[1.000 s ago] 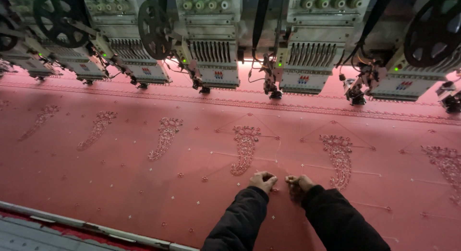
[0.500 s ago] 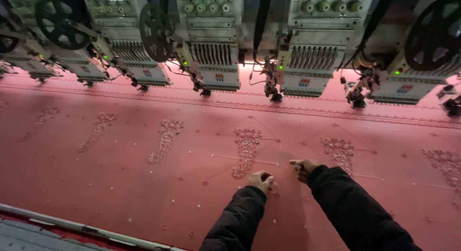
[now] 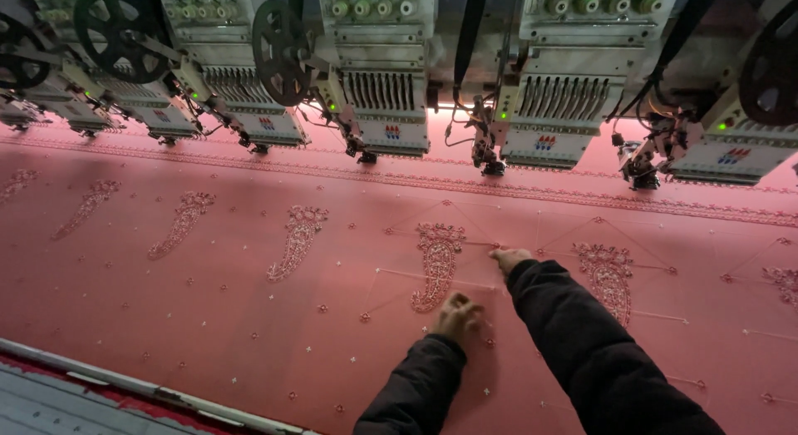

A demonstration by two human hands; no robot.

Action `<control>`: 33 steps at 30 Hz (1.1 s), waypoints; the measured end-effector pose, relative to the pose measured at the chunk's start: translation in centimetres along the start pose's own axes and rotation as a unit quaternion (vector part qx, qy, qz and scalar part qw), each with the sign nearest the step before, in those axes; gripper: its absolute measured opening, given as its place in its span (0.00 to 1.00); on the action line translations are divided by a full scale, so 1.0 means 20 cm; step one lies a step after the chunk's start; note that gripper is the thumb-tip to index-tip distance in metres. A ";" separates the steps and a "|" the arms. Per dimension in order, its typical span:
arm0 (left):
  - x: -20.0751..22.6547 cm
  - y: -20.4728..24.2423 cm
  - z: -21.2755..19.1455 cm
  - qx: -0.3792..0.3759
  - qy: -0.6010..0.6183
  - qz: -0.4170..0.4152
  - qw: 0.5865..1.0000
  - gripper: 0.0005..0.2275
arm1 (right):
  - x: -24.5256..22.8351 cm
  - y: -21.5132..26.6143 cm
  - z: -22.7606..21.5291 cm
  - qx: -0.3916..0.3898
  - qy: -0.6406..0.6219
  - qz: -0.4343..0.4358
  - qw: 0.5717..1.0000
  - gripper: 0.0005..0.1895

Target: The person operates a large multi-head embroidery machine, using their hands to thread a needle, adjust the pink fabric on the frame, and smooth the material during the process.

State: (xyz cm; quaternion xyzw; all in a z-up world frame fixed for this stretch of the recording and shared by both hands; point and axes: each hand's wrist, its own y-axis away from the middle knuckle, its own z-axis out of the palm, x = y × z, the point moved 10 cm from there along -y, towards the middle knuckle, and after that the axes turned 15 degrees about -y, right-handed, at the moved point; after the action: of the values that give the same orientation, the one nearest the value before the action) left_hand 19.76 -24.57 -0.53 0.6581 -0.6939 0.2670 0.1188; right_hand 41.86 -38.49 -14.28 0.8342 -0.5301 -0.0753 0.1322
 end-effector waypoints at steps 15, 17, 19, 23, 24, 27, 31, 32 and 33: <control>0.24 0.03 -0.06 0.060 -0.108 0.122 0.985 0.06 | 0.11 -0.10 0.31 -0.119 -0.963 0.207 0.125 0.25; 0.22 0.02 -0.16 0.110 -0.010 0.123 0.986 0.14 | -0.17 0.17 -0.02 -0.085 -0.931 0.258 0.243 0.12; 0.00 -0.01 0.09 0.081 -0.063 0.070 0.992 0.11 | -0.20 0.34 -0.22 -0.092 -0.915 0.266 0.289 0.11; -0.29 0.01 0.12 0.080 -0.025 -0.024 0.996 0.08 | -0.13 0.49 -0.26 -0.089 -0.909 0.261 0.311 0.16; -0.27 0.01 0.02 0.082 -0.025 -0.023 0.996 0.08 | -0.14 0.54 -0.28 -0.088 -0.910 0.259 0.312 0.16; -0.26 0.07 -0.18 0.067 -0.041 -0.078 0.994 0.08 | -0.21 0.73 -0.28 -0.094 -0.915 0.277 0.279 0.17; -0.27 0.07 -0.21 0.023 0.033 -0.156 0.987 0.08 | -0.25 0.84 -0.14 -0.110 -0.910 0.249 0.313 0.14; -0.27 0.09 -0.24 0.011 0.033 -0.168 0.985 0.07 | -0.27 0.84 -0.08 -0.110 -0.900 0.230 0.354 0.14; -0.26 0.09 -0.25 0.011 0.034 -0.168 0.985 0.07 | -0.31 0.86 -0.10 -0.110 -0.900 0.230 0.355 0.14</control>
State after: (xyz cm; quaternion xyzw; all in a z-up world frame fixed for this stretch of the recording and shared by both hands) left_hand 17.56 -17.56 0.53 0.7572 -0.5660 0.2729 0.1781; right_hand 24.81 -39.54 -7.37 0.0916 -0.4906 -0.8049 -0.3211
